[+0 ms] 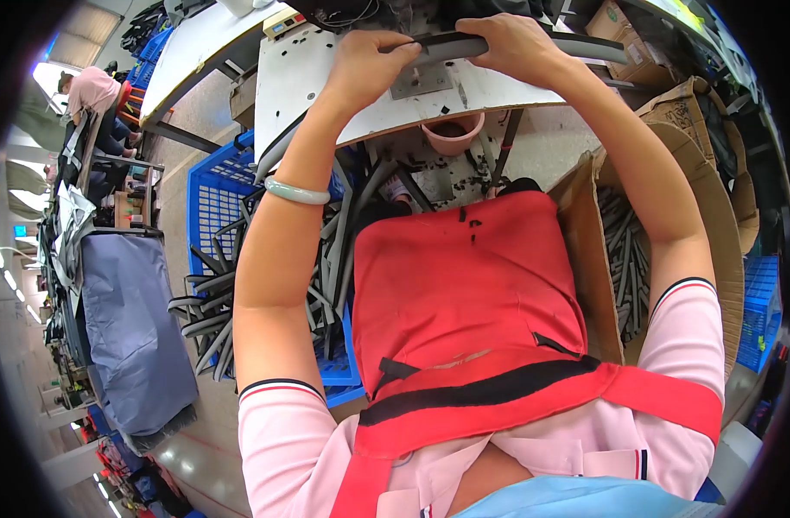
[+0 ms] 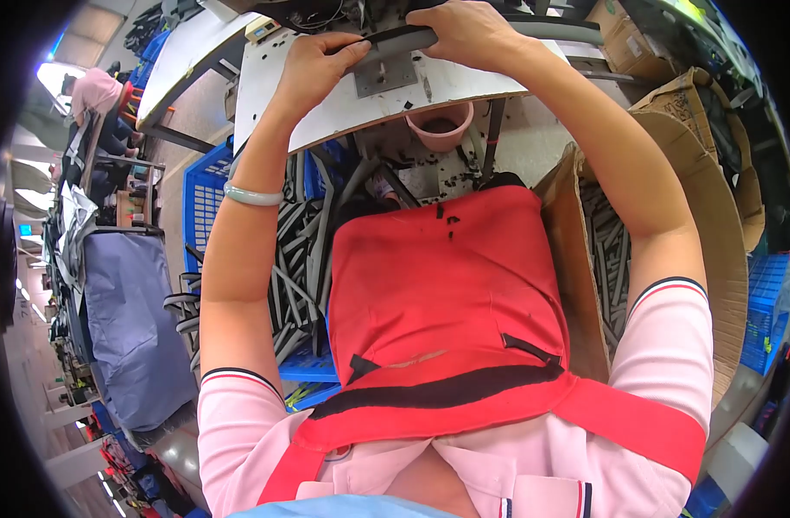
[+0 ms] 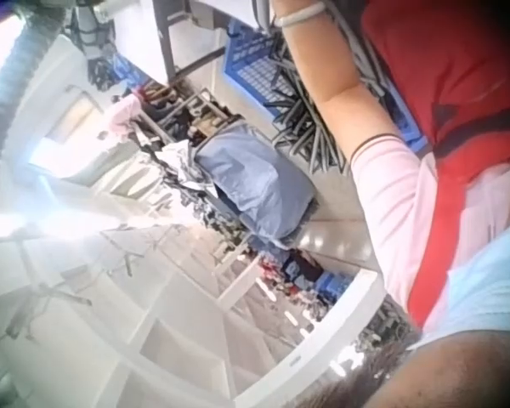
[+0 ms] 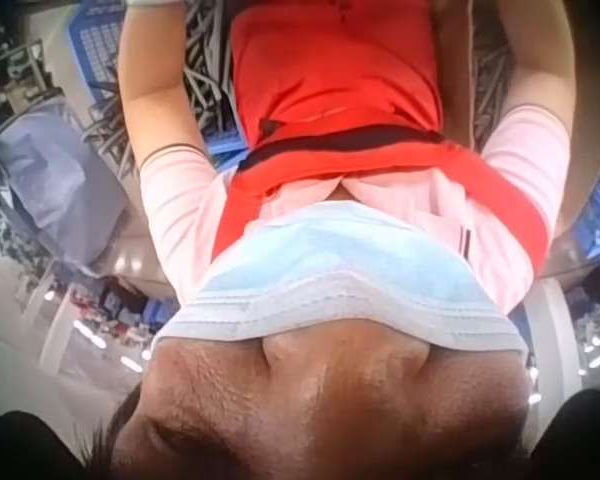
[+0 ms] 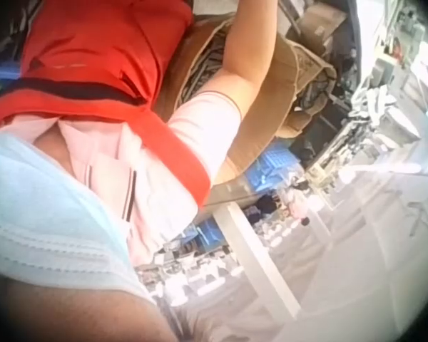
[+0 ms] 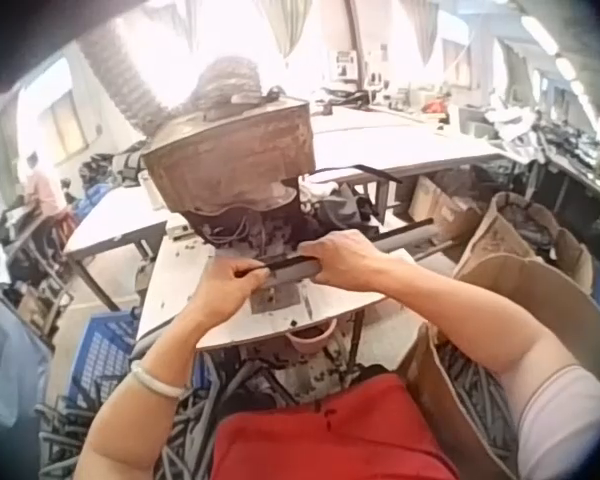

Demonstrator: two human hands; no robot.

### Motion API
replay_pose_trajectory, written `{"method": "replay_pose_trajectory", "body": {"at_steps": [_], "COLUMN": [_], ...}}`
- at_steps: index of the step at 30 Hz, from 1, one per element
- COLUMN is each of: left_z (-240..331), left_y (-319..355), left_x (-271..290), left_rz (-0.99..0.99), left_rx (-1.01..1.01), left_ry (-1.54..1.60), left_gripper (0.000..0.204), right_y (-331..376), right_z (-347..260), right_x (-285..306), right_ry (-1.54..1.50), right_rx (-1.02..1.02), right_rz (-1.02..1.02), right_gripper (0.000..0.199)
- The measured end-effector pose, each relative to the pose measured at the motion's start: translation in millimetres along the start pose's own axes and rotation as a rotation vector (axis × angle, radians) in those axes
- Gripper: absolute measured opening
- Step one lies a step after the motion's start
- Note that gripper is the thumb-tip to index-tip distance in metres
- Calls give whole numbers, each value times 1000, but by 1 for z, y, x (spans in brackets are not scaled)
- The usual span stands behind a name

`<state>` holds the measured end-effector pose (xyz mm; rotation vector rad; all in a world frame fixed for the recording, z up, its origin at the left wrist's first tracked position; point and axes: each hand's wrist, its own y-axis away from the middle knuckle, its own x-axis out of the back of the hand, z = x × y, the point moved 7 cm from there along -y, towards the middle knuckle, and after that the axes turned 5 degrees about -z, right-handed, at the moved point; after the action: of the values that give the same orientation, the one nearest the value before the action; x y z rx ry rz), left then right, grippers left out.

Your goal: Feeding long foam strips into an industrial machine and trimming them with scissors at a factory workstation.

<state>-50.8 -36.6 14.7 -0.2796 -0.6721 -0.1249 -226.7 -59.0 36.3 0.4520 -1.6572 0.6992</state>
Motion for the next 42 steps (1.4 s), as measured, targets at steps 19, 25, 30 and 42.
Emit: {"method": "replay_pose_trajectory", "body": {"at_steps": [19,25,30,42], "left_z": [-39,-5,4,-32], "left_y": [-28,-13,-8,-16], "left_x": [18,15,18,13], "left_rz": [67,11,-31,54], "left_rx": [39,79,114,11], "left_ry": [-56,43,124,2], "left_gripper": [31,25,25,29], "right_y": [-44,-23,-18,-24], "right_z": [2,0,-2,8], "right_x": [-1,7,10,-7], "right_ry": [34,-28,-77,-32], "right_rx": [42,6,-45,-33], "right_rz": [2,60,6,-8], "right_gripper": [32,36,40,47]}}
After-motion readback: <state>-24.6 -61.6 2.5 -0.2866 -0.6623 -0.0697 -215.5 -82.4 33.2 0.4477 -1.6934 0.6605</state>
